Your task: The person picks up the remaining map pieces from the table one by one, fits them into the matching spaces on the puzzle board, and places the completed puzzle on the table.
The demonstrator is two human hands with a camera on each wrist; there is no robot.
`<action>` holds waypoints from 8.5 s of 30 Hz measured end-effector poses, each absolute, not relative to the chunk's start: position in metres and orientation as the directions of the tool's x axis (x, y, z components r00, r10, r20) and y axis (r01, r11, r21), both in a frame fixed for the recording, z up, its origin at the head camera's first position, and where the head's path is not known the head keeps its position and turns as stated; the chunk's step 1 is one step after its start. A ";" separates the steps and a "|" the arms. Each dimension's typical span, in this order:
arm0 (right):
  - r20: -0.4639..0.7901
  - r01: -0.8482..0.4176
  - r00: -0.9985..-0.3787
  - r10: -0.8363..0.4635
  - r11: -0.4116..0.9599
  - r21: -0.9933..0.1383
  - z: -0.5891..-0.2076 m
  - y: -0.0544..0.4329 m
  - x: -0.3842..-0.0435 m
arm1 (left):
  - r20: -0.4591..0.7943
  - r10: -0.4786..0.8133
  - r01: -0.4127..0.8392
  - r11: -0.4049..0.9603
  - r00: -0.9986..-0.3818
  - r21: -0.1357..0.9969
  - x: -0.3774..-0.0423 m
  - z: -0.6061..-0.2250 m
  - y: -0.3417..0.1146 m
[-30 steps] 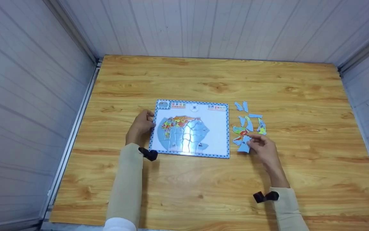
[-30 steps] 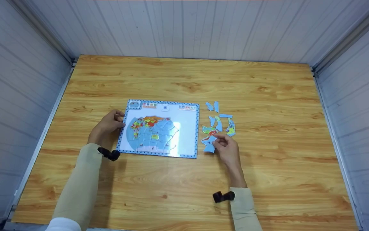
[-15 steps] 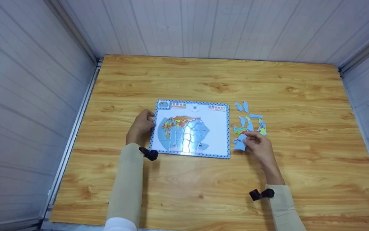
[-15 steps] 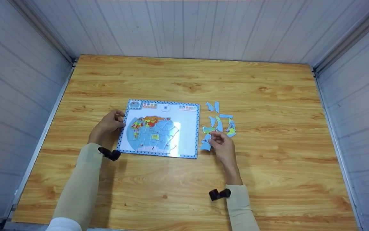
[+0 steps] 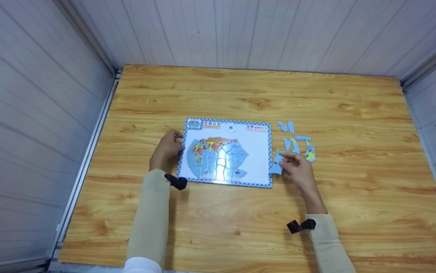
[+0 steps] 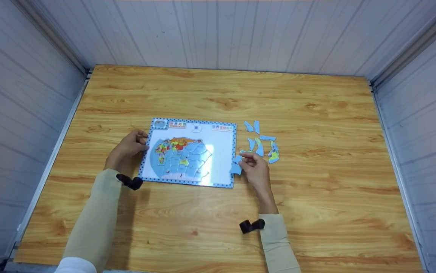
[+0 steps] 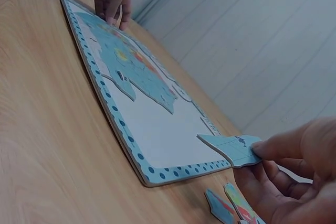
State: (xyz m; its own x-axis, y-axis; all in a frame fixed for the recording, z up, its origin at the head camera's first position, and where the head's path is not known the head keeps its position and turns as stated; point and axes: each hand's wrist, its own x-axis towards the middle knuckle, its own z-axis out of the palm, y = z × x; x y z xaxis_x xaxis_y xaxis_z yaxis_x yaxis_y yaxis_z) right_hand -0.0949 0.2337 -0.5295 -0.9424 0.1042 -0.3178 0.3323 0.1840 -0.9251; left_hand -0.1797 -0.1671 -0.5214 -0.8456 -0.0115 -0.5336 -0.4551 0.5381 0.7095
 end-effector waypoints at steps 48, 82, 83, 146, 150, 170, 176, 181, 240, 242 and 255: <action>-0.182 0.200 -0.978 0.101 0.222 -0.954 -0.552 0.167 -0.108 | -0.554 -0.008 -0.478 0.516 -0.832 0.711 -0.182 -0.524 -0.167; -0.150 0.189 -0.980 0.129 0.385 -0.903 -0.555 0.148 -0.107 | -0.530 -0.002 -0.446 0.543 -0.848 0.712 -0.182 -0.523 -0.168; -0.149 0.188 -0.981 0.128 0.397 -0.899 -0.555 0.147 -0.106 | -0.531 -0.002 -0.447 0.541 -0.848 0.712 -0.182 -0.523 -0.168; -0.148 0.173 -0.984 0.096 0.691 -0.702 -0.549 0.143 -0.114 | -0.558 -0.002 -0.475 0.528 -0.830 0.704 -0.186 -0.524 -0.169; -0.168 0.173 -0.983 0.076 0.706 -0.687 -0.546 0.145 -0.112 | -0.561 -0.013 -0.481 0.534 -0.827 0.696 -0.186 -0.526 -0.168; -0.122 0.103 -0.992 -0.002 0.527 -0.844 -0.541 0.176 -0.104 | -0.549 -0.013 -0.479 0.506 -0.835 0.717 -0.182 -0.524 -0.167; -0.117 0.109 -0.993 0.015 0.511 -0.853 -0.539 0.183 -0.101 | -0.558 -0.018 -0.485 0.518 -0.830 0.705 -0.183 -0.524 -0.167; -0.095 0.094 -0.995 0.024 0.505 -0.858 -0.538 0.188 -0.100 | -0.554 -0.015 -0.478 0.524 -0.832 0.704 -0.184 -0.524 -0.168; -0.038 0.104 -0.989 0.140 0.499 -0.860 -0.541 0.234 -0.094 | -0.563 -0.030 -0.492 0.524 -0.826 0.695 -0.185 -0.524 -0.166; -0.036 0.105 -0.988 0.148 0.491 -0.865 -0.541 0.236 -0.094 | -0.552 -0.021 -0.475 0.535 -0.834 0.698 -0.185 -0.525 -0.167; -0.019 0.103 -0.983 0.180 0.469 -0.877 -0.544 0.247 -0.093 | -0.526 -0.001 -0.436 0.561 -0.851 0.704 -0.185 -0.526 -0.169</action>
